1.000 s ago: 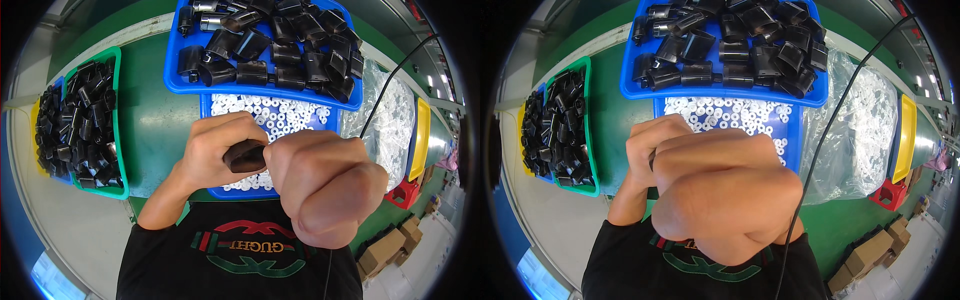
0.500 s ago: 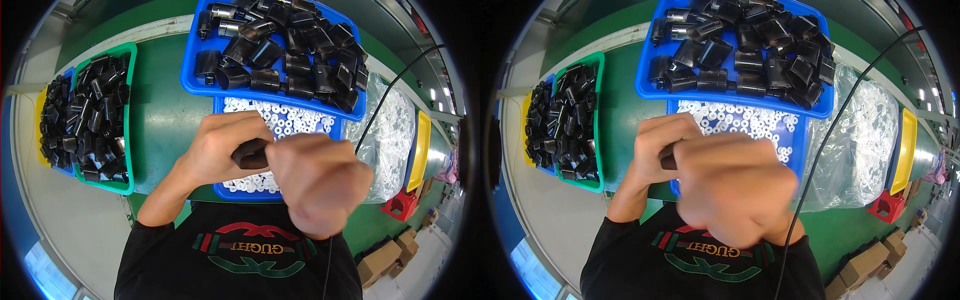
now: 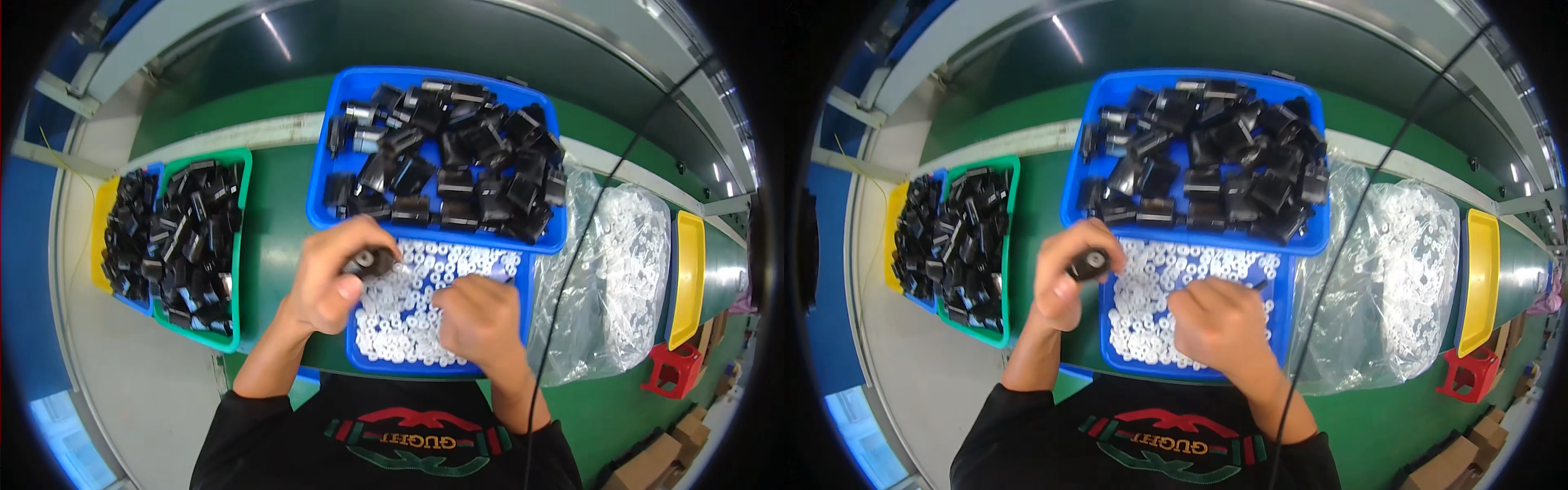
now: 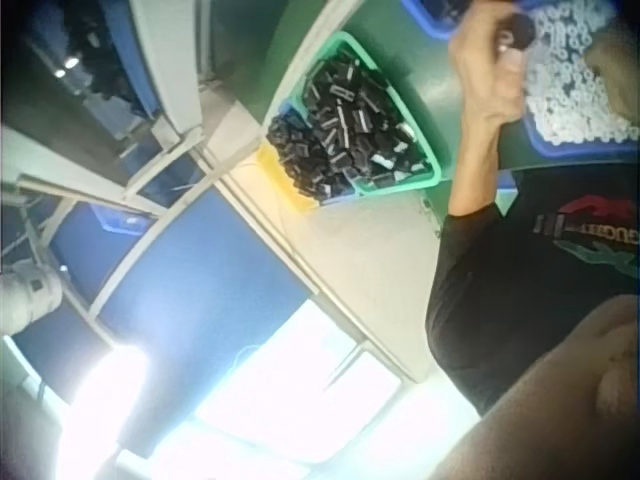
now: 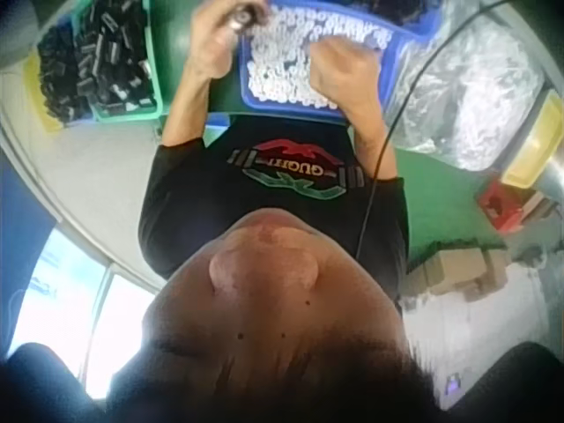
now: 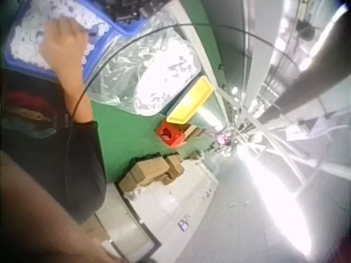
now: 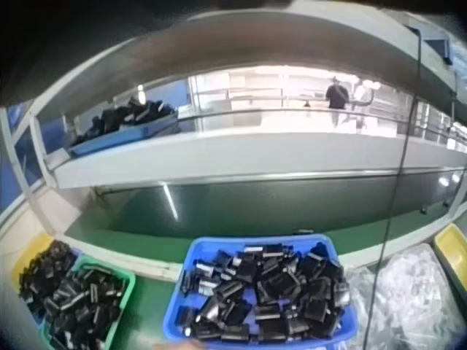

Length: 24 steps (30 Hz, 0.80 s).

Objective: The person repeatedly picks up black plastic components and white washers from blue trays on a green workbench. They insert the washers into the components by hand and place the assembled units into a green tray. The process is continuous and repetitive throughout the clip.

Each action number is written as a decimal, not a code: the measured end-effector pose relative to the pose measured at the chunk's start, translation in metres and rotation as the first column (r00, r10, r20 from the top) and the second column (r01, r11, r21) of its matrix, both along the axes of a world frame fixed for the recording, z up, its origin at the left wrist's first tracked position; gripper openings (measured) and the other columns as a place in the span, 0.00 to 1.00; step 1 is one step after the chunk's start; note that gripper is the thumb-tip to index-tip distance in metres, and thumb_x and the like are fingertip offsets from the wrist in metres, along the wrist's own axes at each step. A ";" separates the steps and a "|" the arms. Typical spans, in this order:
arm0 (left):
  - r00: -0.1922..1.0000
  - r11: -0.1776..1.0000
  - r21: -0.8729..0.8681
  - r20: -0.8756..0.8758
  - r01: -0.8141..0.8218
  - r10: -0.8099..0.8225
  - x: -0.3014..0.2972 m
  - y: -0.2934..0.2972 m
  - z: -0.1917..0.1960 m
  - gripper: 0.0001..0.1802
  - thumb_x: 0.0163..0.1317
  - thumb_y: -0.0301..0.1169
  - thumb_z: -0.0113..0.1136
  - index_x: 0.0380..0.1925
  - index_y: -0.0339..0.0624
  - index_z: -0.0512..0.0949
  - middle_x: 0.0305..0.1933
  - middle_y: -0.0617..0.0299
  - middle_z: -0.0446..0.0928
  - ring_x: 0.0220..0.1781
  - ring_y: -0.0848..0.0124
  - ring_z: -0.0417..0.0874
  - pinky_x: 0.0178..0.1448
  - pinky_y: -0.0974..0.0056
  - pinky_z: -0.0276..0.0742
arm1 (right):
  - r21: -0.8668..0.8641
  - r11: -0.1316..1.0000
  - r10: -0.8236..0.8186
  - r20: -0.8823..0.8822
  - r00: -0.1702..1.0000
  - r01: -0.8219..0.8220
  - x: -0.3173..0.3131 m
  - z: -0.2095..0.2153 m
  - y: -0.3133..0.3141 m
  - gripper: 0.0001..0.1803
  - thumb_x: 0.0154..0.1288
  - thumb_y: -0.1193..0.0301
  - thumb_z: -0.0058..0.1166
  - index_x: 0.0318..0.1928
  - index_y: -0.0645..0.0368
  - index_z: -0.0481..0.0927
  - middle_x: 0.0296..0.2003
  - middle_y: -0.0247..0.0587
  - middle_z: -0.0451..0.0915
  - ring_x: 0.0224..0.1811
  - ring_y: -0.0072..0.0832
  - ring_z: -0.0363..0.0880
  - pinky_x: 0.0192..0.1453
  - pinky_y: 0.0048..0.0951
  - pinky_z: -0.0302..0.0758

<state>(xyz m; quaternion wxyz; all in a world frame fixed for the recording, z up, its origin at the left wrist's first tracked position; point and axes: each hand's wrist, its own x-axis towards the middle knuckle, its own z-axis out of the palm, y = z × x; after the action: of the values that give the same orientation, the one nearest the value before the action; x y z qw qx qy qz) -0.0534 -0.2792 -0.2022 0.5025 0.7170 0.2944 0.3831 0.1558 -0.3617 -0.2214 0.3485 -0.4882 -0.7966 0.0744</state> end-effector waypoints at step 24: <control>0.262 0.791 0.529 -0.753 -0.307 0.604 -0.021 0.288 -0.058 0.33 0.56 0.51 0.64 0.57 0.41 0.76 0.55 0.44 0.79 0.58 0.48 0.79 0.63 0.52 0.73 | -0.080 0.970 -0.207 0.236 0.950 0.231 -0.013 -0.041 -0.002 0.11 0.55 0.73 0.55 0.40 0.58 0.81 0.33 0.39 0.75 0.14 0.30 0.78 0.16 0.31 0.76</control>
<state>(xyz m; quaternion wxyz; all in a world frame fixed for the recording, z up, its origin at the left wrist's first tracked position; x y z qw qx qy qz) -0.0748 0.0087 -0.2597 0.0244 0.7492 0.6535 0.1048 0.1429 -0.3637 -0.2622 0.2354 -0.5969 -0.7667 0.0218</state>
